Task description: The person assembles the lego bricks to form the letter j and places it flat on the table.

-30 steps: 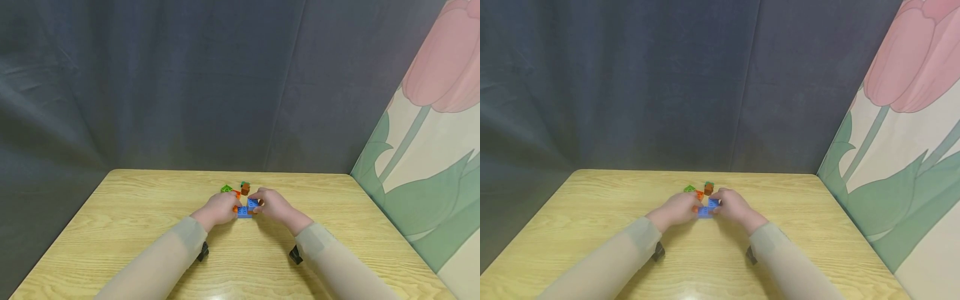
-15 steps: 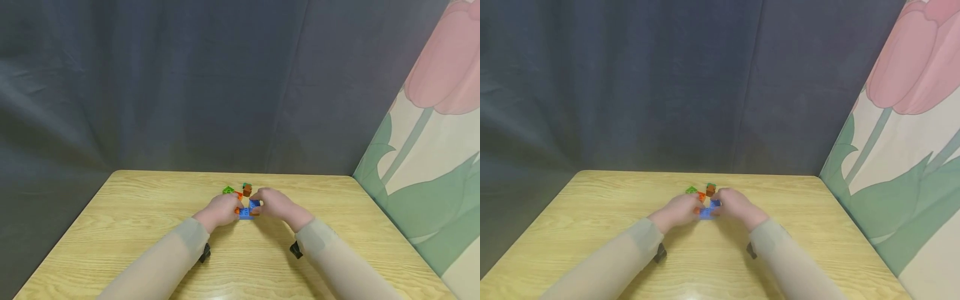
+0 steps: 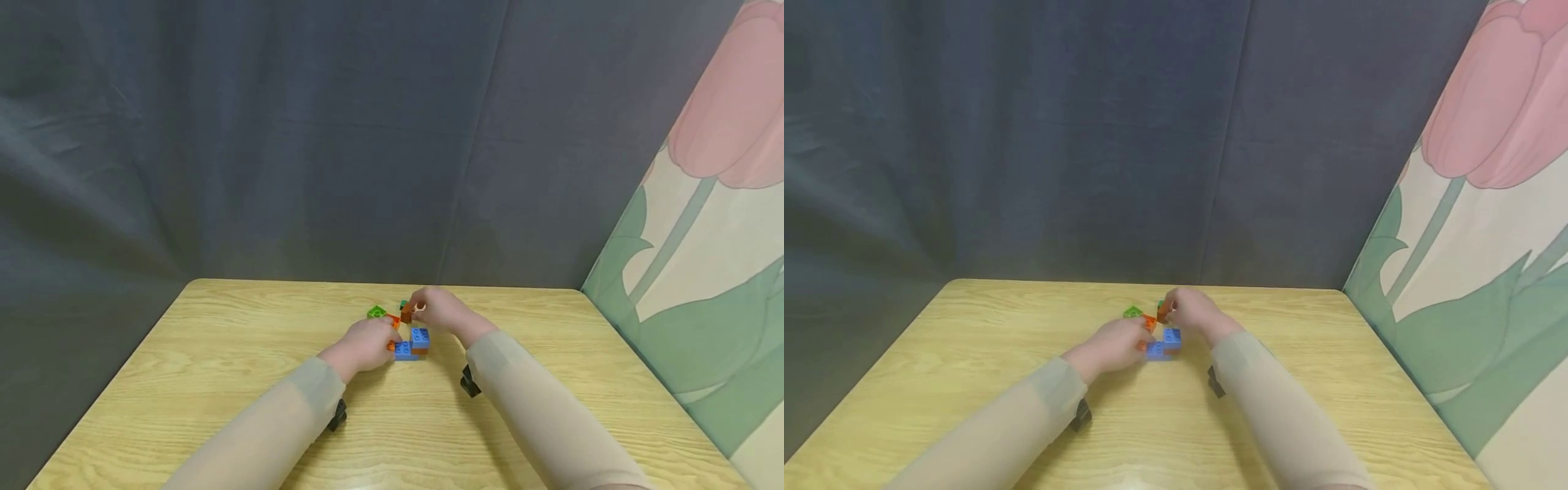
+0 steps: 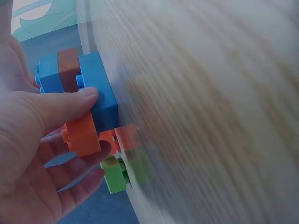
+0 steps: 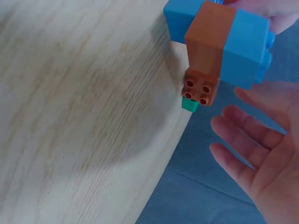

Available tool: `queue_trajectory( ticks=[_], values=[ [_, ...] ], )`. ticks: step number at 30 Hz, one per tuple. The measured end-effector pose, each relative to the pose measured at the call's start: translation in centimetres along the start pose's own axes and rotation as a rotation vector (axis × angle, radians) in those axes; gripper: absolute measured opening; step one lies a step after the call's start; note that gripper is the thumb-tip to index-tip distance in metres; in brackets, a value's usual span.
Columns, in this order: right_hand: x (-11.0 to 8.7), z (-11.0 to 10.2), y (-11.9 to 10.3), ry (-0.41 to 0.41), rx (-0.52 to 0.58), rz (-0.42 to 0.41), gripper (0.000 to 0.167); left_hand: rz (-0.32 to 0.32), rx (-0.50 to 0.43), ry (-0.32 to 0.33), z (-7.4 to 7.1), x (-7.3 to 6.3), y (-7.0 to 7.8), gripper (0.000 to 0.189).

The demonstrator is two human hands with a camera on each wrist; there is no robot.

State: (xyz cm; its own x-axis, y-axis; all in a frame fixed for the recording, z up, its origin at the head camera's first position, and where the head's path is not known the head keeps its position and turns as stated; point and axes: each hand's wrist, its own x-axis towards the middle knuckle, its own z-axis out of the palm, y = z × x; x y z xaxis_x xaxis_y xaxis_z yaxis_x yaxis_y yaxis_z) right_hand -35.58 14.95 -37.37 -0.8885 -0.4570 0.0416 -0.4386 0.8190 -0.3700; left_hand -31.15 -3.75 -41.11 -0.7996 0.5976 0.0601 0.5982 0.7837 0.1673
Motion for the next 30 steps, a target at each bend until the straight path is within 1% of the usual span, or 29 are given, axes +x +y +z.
queue_trajectory(
  ticks=[3, 6, 10, 15, 24, 26, 30],
  values=[
    [0.6, 0.2, 0.2, 0.019, 0.002, 0.008, 0.015, 0.004, -0.012, 0.006, 0.0, -0.1, 0.1, 0.025],
    [1.0, 0.5, 0.5, 0.017, -0.011, 0.023, 0.016, 0.015, -0.014, 0.009, 0.1, 0.0, 0.1, 0.025],
    [1.5, 0.9, 0.8, -0.009, -0.030, 0.061, 0.020, 0.027, -0.018, 0.009, 0.1, 0.0, 0.2, 0.024],
    [2.0, 1.3, 0.7, -0.032, -0.025, 0.087, 0.026, 0.017, -0.025, 0.008, -0.4, -0.1, 0.4, 0.023],
    [1.9, 1.6, 1.2, -0.046, -0.054, 0.070, 0.014, 0.020, -0.020, 0.008, -0.5, -0.1, 0.4, 0.022],
    [1.7, 1.5, 1.3, -0.050, -0.017, 0.093, 0.020, 0.015, -0.027, 0.001, -0.5, -0.1, 0.5, 0.023],
    [1.6, 1.3, 1.5, -0.038, 0.082, 0.145, 0.043, 0.003, -0.041, -0.012, -0.5, -0.1, 0.5, 0.026]
  ],
)
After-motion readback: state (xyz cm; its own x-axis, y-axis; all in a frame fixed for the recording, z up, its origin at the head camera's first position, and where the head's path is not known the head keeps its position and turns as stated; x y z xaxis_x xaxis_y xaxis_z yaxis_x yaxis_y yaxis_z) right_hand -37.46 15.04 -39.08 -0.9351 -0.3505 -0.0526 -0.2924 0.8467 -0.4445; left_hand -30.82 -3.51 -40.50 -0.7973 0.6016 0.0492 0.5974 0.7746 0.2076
